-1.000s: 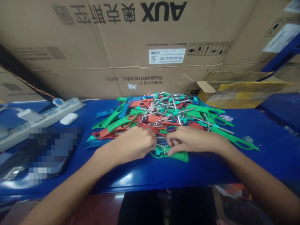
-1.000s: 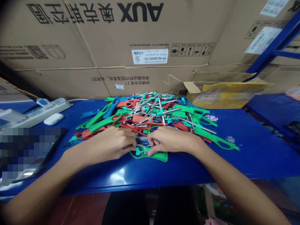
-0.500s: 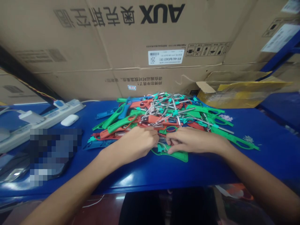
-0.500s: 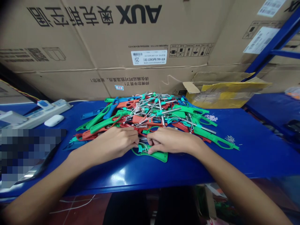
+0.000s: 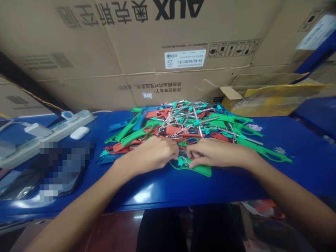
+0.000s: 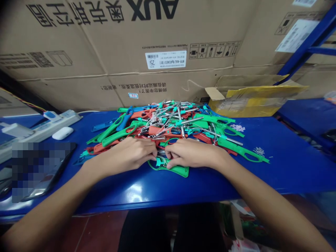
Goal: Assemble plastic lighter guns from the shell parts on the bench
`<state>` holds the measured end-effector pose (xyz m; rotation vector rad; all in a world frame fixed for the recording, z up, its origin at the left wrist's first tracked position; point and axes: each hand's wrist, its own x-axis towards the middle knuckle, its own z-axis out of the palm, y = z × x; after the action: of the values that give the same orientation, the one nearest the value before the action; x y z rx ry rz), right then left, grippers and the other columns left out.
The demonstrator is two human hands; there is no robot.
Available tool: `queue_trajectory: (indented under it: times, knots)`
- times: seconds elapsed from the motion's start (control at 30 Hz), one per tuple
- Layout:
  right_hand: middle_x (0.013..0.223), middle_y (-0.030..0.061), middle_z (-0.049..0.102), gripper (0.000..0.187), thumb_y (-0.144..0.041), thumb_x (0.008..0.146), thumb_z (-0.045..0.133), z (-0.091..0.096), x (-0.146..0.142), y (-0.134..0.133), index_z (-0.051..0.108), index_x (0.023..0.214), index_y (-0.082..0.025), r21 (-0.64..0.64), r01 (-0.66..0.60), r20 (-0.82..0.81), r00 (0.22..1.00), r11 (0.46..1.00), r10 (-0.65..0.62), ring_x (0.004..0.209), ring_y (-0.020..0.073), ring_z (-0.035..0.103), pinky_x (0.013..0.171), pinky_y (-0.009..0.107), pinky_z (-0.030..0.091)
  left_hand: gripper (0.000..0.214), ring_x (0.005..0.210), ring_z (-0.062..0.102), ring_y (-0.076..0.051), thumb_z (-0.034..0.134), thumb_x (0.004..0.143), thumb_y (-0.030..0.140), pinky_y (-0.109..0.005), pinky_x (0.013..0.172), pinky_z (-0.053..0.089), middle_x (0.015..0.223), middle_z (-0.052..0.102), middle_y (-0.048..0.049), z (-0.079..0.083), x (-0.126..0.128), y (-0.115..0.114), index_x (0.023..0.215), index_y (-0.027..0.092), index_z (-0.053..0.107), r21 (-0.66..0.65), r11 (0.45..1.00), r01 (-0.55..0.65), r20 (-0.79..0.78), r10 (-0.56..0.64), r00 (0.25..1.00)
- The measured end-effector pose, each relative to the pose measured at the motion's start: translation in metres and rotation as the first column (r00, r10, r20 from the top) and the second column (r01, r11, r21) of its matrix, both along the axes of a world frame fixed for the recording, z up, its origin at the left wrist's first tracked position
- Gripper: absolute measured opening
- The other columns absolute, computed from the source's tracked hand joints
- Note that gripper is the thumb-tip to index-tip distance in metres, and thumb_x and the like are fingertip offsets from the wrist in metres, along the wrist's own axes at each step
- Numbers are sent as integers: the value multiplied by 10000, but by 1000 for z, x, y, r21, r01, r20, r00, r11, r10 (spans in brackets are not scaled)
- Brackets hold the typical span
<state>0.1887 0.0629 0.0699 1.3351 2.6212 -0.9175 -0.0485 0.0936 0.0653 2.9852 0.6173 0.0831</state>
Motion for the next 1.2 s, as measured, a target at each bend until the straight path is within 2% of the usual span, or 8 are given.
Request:
queue_trajectory:
  times: [0.1, 0.3, 0.5, 0.67, 0.77, 1.2]
  knots:
    - [819, 5, 677, 265, -482, 948, 643, 1, -1, -1, 653, 929, -218, -18, 24, 0, 1000, 1000, -24, 731, 160, 588, 613, 275, 338, 210, 794, 681, -174, 518, 969, 114, -301, 651, 423, 869, 731, -46, 0, -1, 2, 873, 173, 695, -51, 999, -5, 22, 6, 1000]
    - [810, 0, 673, 273, -485, 950, 636, 2, -1, -1, 641, 919, -213, -25, 20, -10, 1000, 999, -20, 718, 152, 579, 614, 279, 340, 179, 818, 692, -170, 535, 982, 146, -295, 662, 432, 903, 739, -36, -2, -2, 5, 889, 180, 684, -75, 997, -10, 46, 14, 999]
    - [840, 6, 688, 270, -486, 956, 647, 3, -2, -1, 665, 971, -217, -14, 13, -4, 1000, 1000, -13, 761, 167, 605, 636, 286, 355, 168, 819, 697, -135, 540, 1002, 168, -270, 690, 465, 980, 753, -14, -5, -5, 11, 925, 191, 688, -177, 984, 13, 88, 2, 996]
    - [880, 17, 706, 266, -485, 965, 636, -1, 1, 1, 682, 974, -224, 34, -17, -19, 1000, 999, 18, 811, 181, 628, 663, 285, 375, 165, 816, 695, -156, 546, 993, 164, -291, 668, 444, 960, 752, -16, -7, -2, 11, 925, 186, 695, -94, 995, -38, 40, 42, 998]
    - [840, 12, 703, 276, -489, 963, 634, -3, 1, 3, 681, 955, -217, 49, -18, -23, 1000, 999, 19, 755, 166, 625, 643, 281, 361, 198, 814, 689, -162, 520, 990, 137, -292, 649, 423, 942, 745, -21, -7, -2, 10, 920, 185, 699, -42, 998, -47, 27, 49, 998]
    - [773, -16, 690, 327, -524, 940, 643, -1, 6, 9, 694, 970, -202, -49, -50, -110, 993, 998, 45, 668, 134, 616, 637, 272, 385, 193, 763, 695, -153, 522, 1009, 198, -290, 612, 399, 934, 762, -24, -10, 0, 10, 933, 184, 699, -41, 999, -20, 82, 23, 996]
